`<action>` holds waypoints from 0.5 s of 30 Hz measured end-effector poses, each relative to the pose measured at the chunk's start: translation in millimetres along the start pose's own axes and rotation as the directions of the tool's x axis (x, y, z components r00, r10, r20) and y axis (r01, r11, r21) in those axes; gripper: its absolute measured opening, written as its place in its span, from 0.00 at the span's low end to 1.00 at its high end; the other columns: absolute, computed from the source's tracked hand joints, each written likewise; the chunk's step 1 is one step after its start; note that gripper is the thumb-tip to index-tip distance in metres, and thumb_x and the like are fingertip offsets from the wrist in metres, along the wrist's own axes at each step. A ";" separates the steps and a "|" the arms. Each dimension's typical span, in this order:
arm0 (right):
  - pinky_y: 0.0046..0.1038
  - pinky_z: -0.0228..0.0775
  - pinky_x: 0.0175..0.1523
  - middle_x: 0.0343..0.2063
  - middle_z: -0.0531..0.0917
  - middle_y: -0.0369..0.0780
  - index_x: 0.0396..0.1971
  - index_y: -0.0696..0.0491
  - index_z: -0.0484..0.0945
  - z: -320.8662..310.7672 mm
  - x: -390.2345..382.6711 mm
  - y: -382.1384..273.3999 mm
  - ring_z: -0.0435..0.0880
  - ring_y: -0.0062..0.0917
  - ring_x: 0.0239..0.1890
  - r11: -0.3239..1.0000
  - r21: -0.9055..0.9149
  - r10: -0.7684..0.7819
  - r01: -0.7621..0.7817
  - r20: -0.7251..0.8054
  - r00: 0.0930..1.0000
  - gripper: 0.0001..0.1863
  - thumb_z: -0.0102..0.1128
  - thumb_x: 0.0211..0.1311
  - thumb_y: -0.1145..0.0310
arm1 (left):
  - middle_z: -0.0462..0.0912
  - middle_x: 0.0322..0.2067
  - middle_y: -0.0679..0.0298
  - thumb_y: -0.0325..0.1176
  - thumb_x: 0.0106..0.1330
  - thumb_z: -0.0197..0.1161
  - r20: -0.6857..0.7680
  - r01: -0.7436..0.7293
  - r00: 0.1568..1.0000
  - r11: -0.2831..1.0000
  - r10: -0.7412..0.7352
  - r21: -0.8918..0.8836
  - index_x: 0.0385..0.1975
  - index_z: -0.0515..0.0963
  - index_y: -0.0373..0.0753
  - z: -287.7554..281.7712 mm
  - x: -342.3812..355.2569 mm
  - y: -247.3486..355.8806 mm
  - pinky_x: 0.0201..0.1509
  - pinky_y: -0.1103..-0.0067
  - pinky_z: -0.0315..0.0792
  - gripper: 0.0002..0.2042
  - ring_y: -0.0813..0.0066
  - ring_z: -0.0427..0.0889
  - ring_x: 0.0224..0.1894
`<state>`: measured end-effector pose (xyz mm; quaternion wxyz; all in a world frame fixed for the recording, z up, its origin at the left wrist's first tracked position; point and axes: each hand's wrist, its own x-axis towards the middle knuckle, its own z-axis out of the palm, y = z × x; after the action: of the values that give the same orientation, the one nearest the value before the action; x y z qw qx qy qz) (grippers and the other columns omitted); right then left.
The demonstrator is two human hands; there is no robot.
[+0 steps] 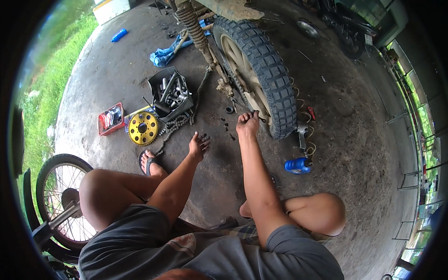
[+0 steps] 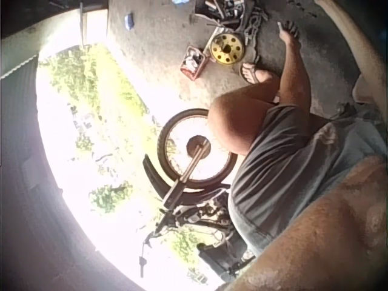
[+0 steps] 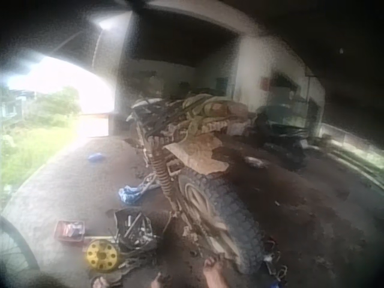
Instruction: Repairing and maintaining the rear wheel drive components of a motorcycle, including the sprocket and chain.
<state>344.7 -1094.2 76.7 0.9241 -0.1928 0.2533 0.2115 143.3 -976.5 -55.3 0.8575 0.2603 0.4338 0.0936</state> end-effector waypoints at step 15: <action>0.31 0.73 0.28 0.19 0.83 0.42 0.32 0.57 0.74 41.6 -84.2 49.7 0.83 0.28 0.21 0.013 -0.591 -0.498 0.807 0.696 0.517 0.18 0.51 0.79 0.59 | 0.84 0.52 0.66 0.64 0.73 0.47 0.011 -0.001 1.000 1.000 0.001 0.026 0.56 0.78 0.46 4.4 -4.5 3.2 0.52 0.72 0.70 0.29 0.69 0.80 0.49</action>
<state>270.7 -1058.0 143.7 0.6790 -0.7053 -0.1611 -0.1247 144.2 -977.0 -48.3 0.8564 0.2723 0.4300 0.0868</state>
